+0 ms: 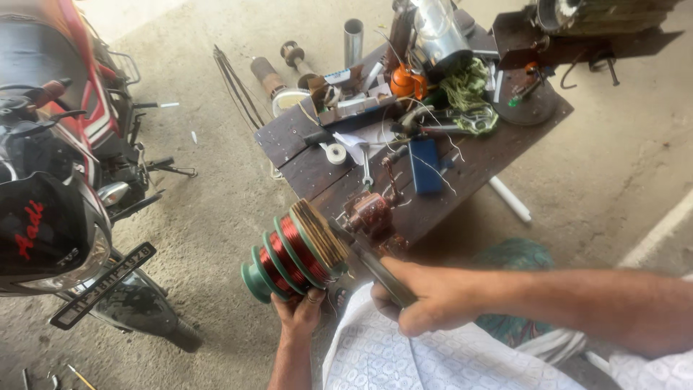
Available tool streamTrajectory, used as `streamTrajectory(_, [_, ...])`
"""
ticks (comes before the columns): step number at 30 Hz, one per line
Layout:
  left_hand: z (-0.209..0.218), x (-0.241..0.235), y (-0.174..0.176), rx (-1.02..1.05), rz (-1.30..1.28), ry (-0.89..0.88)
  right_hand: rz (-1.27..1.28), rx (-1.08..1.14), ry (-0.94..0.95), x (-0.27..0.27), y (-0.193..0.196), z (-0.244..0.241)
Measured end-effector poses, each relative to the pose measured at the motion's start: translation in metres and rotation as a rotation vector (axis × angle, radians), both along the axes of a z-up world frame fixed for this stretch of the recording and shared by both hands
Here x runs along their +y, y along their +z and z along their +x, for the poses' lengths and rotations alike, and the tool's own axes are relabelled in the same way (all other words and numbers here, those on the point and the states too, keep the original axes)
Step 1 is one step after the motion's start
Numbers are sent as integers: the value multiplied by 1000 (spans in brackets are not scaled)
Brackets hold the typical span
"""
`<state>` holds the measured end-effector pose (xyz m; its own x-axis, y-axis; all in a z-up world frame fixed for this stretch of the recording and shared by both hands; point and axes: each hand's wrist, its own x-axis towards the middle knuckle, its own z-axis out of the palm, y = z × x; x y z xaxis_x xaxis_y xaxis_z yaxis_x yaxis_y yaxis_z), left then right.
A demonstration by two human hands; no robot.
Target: The person winds red copper wire onto a green plastic spool mounted on a wooden jig, using both hands to guide the wire and a wrench to tighten the assembly. The person then removes the wound coil from the jig and holds it.
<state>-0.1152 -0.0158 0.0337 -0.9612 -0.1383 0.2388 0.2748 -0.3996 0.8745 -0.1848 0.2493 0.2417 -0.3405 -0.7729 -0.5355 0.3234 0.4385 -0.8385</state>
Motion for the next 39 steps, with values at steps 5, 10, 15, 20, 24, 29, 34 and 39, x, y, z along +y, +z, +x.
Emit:
streamTrajectory(5, [-1, 1, 13, -80, 96, 5, 19, 81, -1, -8, -4, -1])
streamTrajectory(10, [-10, 3, 41, -48, 60, -22, -135, 319, 4, -29, -56, -16])
streamTrajectory(15, [-15, 11, 51, -3, 108, -17, -226, 889, 67, -6, -77, -4])
streamTrajectory(20, [9, 4, 34, -53, 140, 11, -339, 468, -254, 39, -100, 33])
streamTrajectory(24, [39, 2, 29, -134, -2, 242, -52, 1044, -485, 100, -174, 43])
streamTrajectory(29, [66, 37, 44, -119, -321, 720, 472, 1078, -353, 128, -290, -11])
streamTrajectory(34, [79, 87, 49, -186, -317, 804, 788, 1076, -47, 116, -323, -66])
streamTrajectory(39, [99, 139, 39, -255, -277, 890, 547, 1224, -158, 104, -347, -158])
